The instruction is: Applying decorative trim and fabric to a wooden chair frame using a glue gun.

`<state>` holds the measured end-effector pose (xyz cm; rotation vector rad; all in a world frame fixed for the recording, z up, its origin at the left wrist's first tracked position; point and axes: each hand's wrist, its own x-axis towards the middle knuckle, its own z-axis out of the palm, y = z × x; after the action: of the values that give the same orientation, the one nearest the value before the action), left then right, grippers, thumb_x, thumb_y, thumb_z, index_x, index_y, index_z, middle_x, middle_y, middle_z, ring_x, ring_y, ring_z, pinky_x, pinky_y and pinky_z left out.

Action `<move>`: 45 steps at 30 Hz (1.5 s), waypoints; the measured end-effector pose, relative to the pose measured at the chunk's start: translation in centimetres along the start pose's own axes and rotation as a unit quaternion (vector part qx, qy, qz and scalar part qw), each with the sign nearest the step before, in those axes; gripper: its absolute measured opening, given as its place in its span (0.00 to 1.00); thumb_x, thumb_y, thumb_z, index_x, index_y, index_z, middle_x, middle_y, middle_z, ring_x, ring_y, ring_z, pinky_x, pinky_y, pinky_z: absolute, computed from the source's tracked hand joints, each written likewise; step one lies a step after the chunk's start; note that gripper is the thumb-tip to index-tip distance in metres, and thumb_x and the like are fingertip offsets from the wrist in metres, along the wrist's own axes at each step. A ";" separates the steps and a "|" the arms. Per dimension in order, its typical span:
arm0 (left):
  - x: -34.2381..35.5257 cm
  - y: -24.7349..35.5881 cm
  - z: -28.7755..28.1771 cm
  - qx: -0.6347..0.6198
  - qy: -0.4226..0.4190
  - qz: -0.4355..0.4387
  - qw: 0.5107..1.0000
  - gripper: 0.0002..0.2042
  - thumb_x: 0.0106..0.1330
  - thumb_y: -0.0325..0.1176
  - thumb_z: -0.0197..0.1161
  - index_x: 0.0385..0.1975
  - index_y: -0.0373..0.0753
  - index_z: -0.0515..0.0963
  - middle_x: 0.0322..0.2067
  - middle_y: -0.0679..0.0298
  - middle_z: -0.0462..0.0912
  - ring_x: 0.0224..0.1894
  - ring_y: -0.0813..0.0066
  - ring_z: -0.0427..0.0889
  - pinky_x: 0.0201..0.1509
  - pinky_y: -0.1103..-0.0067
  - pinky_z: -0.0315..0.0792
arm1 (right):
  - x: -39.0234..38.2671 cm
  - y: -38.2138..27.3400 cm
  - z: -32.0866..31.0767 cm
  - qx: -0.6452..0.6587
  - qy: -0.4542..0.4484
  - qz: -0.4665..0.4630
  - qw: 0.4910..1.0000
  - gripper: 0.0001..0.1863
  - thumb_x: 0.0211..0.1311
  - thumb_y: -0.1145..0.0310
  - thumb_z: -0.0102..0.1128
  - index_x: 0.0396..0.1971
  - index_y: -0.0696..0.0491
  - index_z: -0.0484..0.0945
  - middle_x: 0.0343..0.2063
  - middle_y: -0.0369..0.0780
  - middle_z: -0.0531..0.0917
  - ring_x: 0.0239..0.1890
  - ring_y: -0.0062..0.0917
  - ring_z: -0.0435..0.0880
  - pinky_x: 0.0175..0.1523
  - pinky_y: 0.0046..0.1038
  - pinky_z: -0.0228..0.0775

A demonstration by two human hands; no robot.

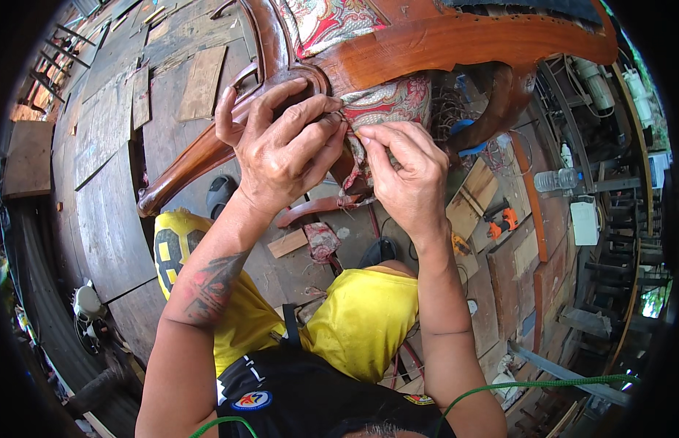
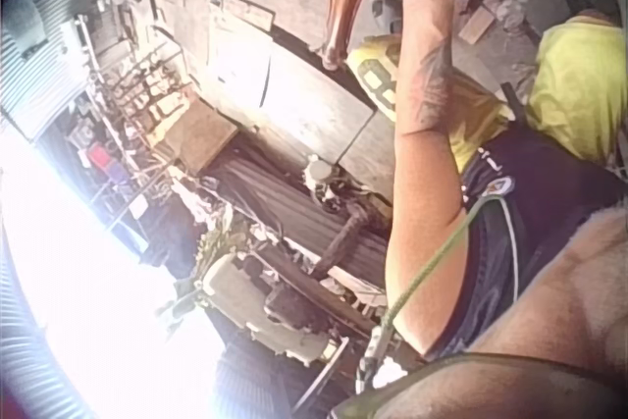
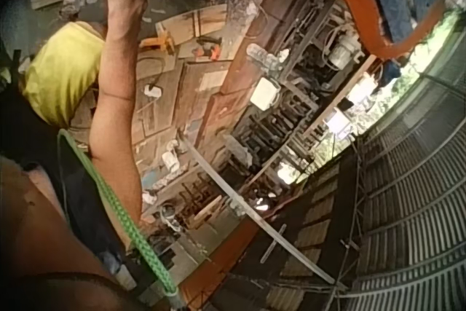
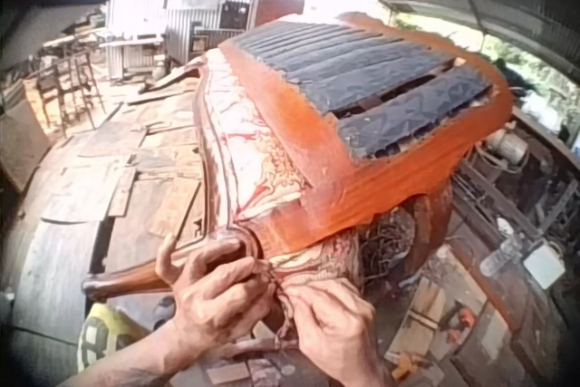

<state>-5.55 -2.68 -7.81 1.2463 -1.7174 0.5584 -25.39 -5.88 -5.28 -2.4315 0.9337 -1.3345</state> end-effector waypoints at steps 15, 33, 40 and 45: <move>-0.1 0.1 0.5 0.005 0.011 -0.001 1.000 0.05 0.59 0.41 0.75 0.31 0.55 0.86 0.44 0.79 0.90 0.57 0.70 0.85 0.80 0.51 0.38 | 1.9 0.0 1.1 0.012 0.043 -0.024 0.999 0.09 0.60 0.81 0.71 0.40 0.56 0.87 0.37 0.42 0.89 0.40 0.39 0.88 0.48 0.37 0.80; -0.1 0.1 0.3 0.006 0.009 -0.004 1.000 0.04 0.59 0.40 0.75 0.31 0.56 0.86 0.45 0.80 0.89 0.58 0.70 0.84 0.80 0.52 0.39 | 1.3 -0.3 0.8 -0.011 0.024 -0.041 0.999 0.08 0.60 0.81 0.70 0.39 0.57 0.86 0.37 0.42 0.88 0.39 0.39 0.86 0.48 0.38 0.78; 0.0 0.2 0.3 0.004 0.010 -0.006 1.000 0.04 0.60 0.40 0.75 0.31 0.55 0.86 0.44 0.79 0.89 0.57 0.69 0.85 0.80 0.53 0.40 | 2.2 -0.2 1.1 -0.015 0.030 -0.051 0.998 0.08 0.60 0.81 0.71 0.38 0.57 0.86 0.36 0.42 0.88 0.39 0.39 0.86 0.46 0.38 0.78; -0.1 0.2 0.1 0.001 0.010 -0.003 1.000 0.04 0.59 0.40 0.75 0.31 0.55 0.86 0.44 0.79 0.89 0.57 0.69 0.85 0.80 0.53 0.39 | 2.1 -0.3 1.1 -0.022 0.020 -0.058 0.998 0.08 0.60 0.81 0.71 0.38 0.57 0.87 0.35 0.42 0.88 0.38 0.39 0.85 0.47 0.38 0.77</move>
<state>-5.74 -2.67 -7.89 1.2422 -1.6964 0.5669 -23.53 -7.11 -4.33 -2.5360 0.8508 -1.4197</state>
